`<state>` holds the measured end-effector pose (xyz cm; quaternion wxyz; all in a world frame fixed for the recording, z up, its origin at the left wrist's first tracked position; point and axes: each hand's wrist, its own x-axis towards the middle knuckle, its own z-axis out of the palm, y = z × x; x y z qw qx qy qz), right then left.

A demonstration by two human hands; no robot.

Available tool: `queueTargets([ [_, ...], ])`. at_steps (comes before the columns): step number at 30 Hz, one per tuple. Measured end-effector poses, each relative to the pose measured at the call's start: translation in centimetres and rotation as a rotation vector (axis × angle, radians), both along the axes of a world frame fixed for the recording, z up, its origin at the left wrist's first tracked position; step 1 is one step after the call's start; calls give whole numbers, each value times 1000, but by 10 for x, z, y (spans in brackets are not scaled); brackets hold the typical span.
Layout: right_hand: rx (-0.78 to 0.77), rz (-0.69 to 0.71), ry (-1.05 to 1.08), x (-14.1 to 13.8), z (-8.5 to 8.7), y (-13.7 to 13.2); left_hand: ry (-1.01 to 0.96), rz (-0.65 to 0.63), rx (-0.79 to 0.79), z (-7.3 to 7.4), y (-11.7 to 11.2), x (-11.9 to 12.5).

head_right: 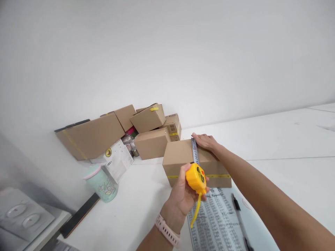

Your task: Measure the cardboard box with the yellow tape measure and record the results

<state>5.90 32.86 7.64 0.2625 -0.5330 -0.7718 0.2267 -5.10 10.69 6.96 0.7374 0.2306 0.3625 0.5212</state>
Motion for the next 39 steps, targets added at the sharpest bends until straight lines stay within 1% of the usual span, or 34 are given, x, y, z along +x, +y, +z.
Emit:
queueTargets([
  [4,47,28,-76,-1,-8,5,36,54,-69,2,-8,7],
  [9,104,71,-82,1,-10,0,31,80,-69,3,-16,16],
  [13,106,72,-14,-2,-11,-1,45,90,-67,2,-13,19],
  [16,84,33,105,-2,-6,-2,76,60,-45,0,-12,15],
  [17,79,8,163,2,-4,-3,96,52,-12,-1,-15,11],
  [19,85,-69,304,16,1,-8,165,79,117,-4,-25,-3],
  [21,103,-175,440,40,-1,-19,284,181,282,-10,-39,-24],
  [23,90,-285,540,69,-11,-36,431,336,384,-17,-50,-50],
  [24,59,-326,576,82,-20,-47,496,414,396,-22,-53,-62],
  [25,-11,-372,646,93,-30,-59,547,474,387,-27,-54,-73],
  [26,-93,-386,669,102,-39,-71,578,504,366,-33,-53,-82],
  [27,-169,-368,674,107,-47,-83,593,505,343,-37,-50,-90],
  [28,-236,-313,681,110,-53,-95,595,484,323,-41,-45,-95],
  [29,-284,-224,676,110,-56,-105,589,454,312,-43,-40,-98],
  [30,-308,-126,666,108,-54,-114,581,428,312,-43,-35,-100],
  [31,-315,-39,655,105,-49,-121,574,412,322,-40,-30,-101],
  [32,-309,22,641,101,-40,-126,570,408,340,-35,-27,-101],
  [33,-291,40,621,98,-29,-128,567,412,364,-27,-24,-101],
  [34,-268,24,605,95,-16,-129,564,416,390,-17,-23,-101],
  [37,-168,-96,570,91,21,-124,559,420,465,13,-22,-102],
  [39,-144,-167,522,90,34,-119,563,406,494,27,-22,-104],
])
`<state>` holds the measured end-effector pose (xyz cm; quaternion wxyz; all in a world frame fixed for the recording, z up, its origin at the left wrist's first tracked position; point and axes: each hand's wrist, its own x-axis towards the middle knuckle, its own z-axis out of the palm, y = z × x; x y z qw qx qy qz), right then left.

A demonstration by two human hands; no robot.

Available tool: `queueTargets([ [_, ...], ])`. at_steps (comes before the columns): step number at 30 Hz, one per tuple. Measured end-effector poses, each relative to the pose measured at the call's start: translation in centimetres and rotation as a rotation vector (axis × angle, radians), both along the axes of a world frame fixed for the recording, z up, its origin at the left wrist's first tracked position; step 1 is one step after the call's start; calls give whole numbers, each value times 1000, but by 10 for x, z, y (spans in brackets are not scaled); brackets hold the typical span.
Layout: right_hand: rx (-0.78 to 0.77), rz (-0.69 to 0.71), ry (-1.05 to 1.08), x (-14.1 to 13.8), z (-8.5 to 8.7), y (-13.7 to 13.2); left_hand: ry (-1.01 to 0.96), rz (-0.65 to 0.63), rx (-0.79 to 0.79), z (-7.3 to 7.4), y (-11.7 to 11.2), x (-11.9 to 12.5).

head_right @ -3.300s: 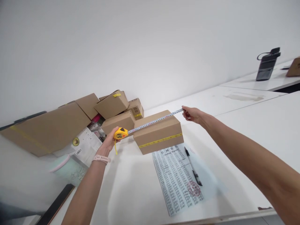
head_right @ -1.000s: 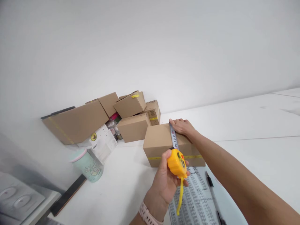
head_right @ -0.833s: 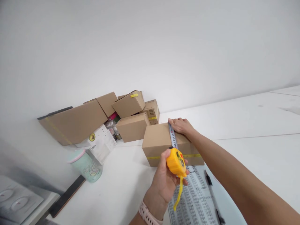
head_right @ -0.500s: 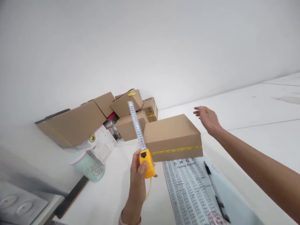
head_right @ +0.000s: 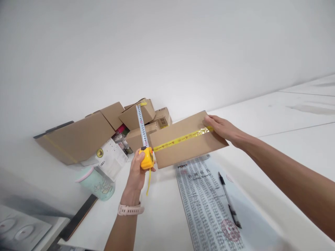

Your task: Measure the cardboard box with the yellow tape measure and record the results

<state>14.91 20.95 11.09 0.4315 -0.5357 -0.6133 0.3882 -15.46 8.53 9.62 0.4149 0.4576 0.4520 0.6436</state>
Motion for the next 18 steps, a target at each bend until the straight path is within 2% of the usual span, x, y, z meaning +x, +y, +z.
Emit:
queueTargets([
  [3,-44,-33,-132,0,-1,7,12,-22,-17,5,4,-2],
  [7,-62,-30,-180,1,-19,15,5,-17,-38,2,1,3],
  [11,-61,-19,-69,2,-28,20,-2,93,60,-1,-32,32],
  [13,28,-54,-79,1,-28,20,-62,105,58,-11,-56,57],
  [16,169,-98,-175,2,-28,18,-172,-54,-22,-38,-85,97],
  [18,223,-68,-238,5,-26,16,-242,-138,-114,-57,-95,119],
])
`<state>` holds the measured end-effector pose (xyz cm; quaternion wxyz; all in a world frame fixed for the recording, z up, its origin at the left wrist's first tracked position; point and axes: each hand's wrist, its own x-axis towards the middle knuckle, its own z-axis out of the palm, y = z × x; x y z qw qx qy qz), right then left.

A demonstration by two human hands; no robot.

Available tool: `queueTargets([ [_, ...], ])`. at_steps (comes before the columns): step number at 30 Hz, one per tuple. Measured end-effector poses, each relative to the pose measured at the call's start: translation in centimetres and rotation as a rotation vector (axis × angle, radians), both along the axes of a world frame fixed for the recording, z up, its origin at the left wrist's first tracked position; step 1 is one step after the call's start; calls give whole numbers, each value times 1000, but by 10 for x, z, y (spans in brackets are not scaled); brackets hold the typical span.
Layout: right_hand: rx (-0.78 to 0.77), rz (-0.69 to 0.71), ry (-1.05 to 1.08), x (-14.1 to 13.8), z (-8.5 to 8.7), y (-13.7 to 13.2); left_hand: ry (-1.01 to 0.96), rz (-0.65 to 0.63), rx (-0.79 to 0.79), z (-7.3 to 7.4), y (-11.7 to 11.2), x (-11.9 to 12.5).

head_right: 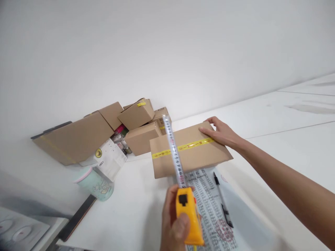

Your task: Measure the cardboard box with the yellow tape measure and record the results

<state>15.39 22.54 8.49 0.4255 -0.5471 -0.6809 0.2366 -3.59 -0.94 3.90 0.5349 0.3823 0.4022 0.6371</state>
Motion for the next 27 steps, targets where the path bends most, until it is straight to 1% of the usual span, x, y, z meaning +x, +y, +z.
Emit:
queueTargets([
  [2,93,47,-90,2,3,-3,-61,-64,-90,-13,-3,16],
  [4,248,94,-212,1,6,-6,-105,-123,-155,-20,-2,26],
  [7,456,140,-365,-4,9,-11,-139,-166,-181,-21,0,36],
  [11,582,107,-550,-14,10,-19,-150,-163,-167,-23,-1,48],
  [14,641,88,-684,-20,10,-26,-146,-149,-207,-27,-4,57],
  [17,667,84,-747,-23,12,-29,-133,-120,-240,-31,-5,64],
  [19,665,83,-760,-23,14,-30,-120,-104,-245,-33,-6,67],
  [24,624,99,-750,-24,14,-28,-58,-25,-187,-40,-6,71],
  [27,635,97,-732,-23,12,-26,-53,-32,-204,-46,-7,72],
])
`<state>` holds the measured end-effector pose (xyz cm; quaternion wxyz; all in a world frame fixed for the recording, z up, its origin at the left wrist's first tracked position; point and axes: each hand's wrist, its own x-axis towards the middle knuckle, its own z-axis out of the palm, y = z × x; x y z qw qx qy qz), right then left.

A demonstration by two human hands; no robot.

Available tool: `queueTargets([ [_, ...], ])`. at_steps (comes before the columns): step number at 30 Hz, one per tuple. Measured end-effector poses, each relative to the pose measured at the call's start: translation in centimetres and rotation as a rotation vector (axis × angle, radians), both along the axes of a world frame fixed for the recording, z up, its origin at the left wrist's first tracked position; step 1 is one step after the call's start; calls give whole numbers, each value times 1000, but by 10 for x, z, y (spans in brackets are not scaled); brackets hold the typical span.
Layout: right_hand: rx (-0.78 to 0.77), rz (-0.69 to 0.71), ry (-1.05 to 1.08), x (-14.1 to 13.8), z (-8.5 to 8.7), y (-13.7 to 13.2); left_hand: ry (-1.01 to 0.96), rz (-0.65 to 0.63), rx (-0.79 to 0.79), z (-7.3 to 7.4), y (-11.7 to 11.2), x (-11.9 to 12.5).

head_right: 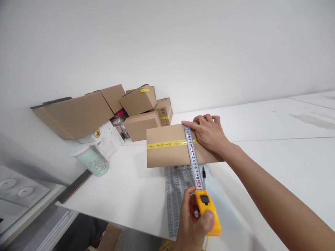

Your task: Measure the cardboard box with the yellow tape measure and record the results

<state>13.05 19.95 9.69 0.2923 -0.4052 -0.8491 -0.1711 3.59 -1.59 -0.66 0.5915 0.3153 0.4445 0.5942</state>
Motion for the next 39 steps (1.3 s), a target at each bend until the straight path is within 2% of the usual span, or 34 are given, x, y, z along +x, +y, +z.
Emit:
queueTargets([
  [5,22,7,21,0,-2,2,-13,3,-17,-7,0,-2],
  [11,3,16,28,0,-2,3,-1,3,-13,-7,3,-1],
  [15,-3,14,70,1,-3,0,-21,100,-26,-9,-14,-5],
  [18,-34,-12,192,4,-6,-8,12,208,86,-2,-35,-27],
  [21,-152,-68,423,12,-16,-21,145,340,214,14,-42,-66],
  [24,-410,-108,670,23,-29,-35,216,494,211,28,-32,-104],
  [26,-614,-87,783,30,-35,-46,211,483,143,32,-22,-122],
  [28,-752,-39,867,33,-37,-55,208,427,105,30,-12,-132],
  [31,-762,17,949,31,-36,-59,227,382,122,26,4,-139],
  [34,-715,112,959,27,-41,-46,239,373,174,25,27,-145],
  [39,-757,247,997,22,-72,-9,267,356,178,20,66,-153],
])
